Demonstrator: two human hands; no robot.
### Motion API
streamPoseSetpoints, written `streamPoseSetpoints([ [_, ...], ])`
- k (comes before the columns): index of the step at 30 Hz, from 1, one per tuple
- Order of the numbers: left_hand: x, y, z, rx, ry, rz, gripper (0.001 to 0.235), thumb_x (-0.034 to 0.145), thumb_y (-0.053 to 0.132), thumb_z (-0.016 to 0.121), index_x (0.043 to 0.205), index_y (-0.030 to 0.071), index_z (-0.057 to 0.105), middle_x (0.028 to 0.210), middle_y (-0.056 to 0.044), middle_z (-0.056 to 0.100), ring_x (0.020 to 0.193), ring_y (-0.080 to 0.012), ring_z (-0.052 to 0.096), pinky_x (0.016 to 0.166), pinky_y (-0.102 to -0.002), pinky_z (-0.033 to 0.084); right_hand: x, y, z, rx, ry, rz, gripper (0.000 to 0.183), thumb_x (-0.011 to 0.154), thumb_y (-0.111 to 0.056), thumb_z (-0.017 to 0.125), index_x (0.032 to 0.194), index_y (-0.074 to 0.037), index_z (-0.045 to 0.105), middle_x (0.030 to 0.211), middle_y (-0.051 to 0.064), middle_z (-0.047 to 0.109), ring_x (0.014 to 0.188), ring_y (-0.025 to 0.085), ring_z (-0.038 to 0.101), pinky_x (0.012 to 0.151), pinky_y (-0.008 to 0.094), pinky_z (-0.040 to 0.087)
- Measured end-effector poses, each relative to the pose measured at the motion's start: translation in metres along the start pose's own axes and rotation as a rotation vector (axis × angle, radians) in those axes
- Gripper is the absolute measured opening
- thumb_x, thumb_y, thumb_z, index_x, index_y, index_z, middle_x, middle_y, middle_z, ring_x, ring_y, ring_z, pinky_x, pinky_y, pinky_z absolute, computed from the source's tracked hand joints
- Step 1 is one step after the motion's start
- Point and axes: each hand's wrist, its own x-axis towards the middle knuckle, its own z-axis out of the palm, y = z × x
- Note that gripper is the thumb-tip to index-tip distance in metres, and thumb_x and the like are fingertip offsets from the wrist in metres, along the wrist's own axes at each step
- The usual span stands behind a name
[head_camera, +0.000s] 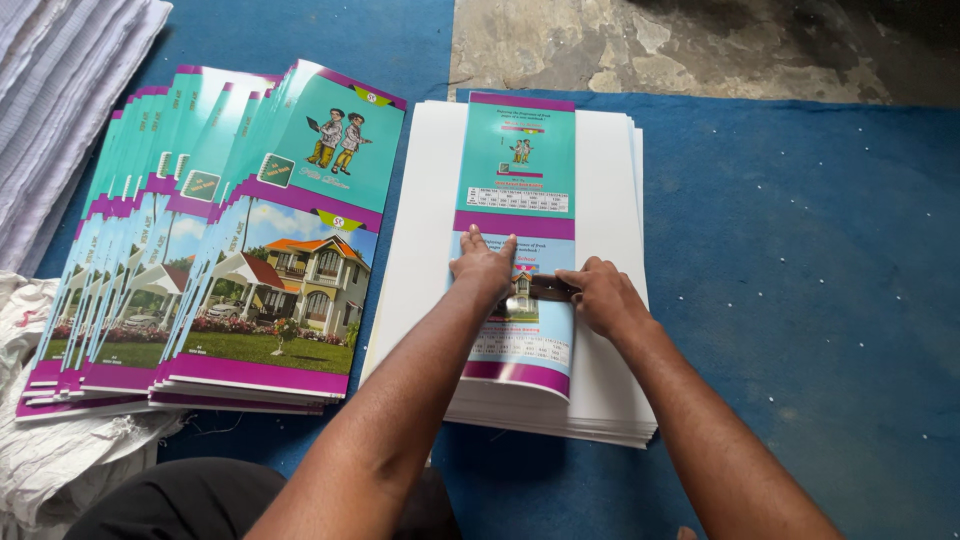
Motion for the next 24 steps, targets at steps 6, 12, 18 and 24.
streamPoseSetpoints([
  [6, -0.002, 0.0, 0.0, -0.002, -0.011, -0.004, 0.105, 0.084, 0.041, 0.082, 0.161, 0.048, 0.011, 0.17, -0.021, -0.005, 0.158, -0.0391, -0.002, 0.12, -0.057, 0.03, -0.03, -0.005, 0.003, 0.001, -0.044, -0.044, 0.043, 0.095, -0.012, 0.065, 0.134, -0.03, 0.067, 0.11, 0.008, 0.061, 0.104, 0.022, 0.062, 0.097, 0.036, 0.053],
  [12, 0.0, -0.003, 0.005, -0.027, 0.028, 0.019, 0.102, 0.084, 0.037, 0.081, 0.161, 0.048, 0.014, 0.17, -0.019, -0.004, 0.158, -0.0369, -0.003, 0.122, -0.056, 0.027, -0.055, -0.006, 0.012, 0.057, -0.052, -0.1, 0.045, 0.092, -0.005, 0.063, 0.131, -0.027, 0.068, 0.117, 0.005, 0.063, 0.109, 0.02, 0.062, 0.101, 0.034, 0.051],
  [18, 0.001, -0.01, 0.012, -0.062, 0.084, 0.048, 0.097, 0.086, 0.033, 0.079, 0.161, 0.044, 0.018, 0.17, -0.02, -0.004, 0.158, -0.0363, -0.003, 0.123, -0.056, 0.025, -0.077, -0.006, 0.018, 0.104, -0.094, -0.168, 0.04, 0.091, -0.002, 0.063, 0.123, -0.023, 0.073, 0.121, 0.004, 0.064, 0.108, 0.017, 0.063, 0.101, 0.03, 0.053],
  [24, -0.002, -0.008, 0.012, -0.087, 0.093, 0.066, 0.094, 0.088, 0.031, 0.078, 0.161, 0.041, 0.02, 0.17, -0.021, -0.004, 0.158, -0.038, -0.004, 0.123, -0.058, 0.021, -0.096, -0.009, 0.014, 0.017, -0.182, -0.182, 0.032, 0.094, -0.006, 0.062, 0.116, -0.024, 0.076, 0.115, 0.004, 0.069, 0.102, 0.015, 0.067, 0.093, 0.029, 0.057],
])
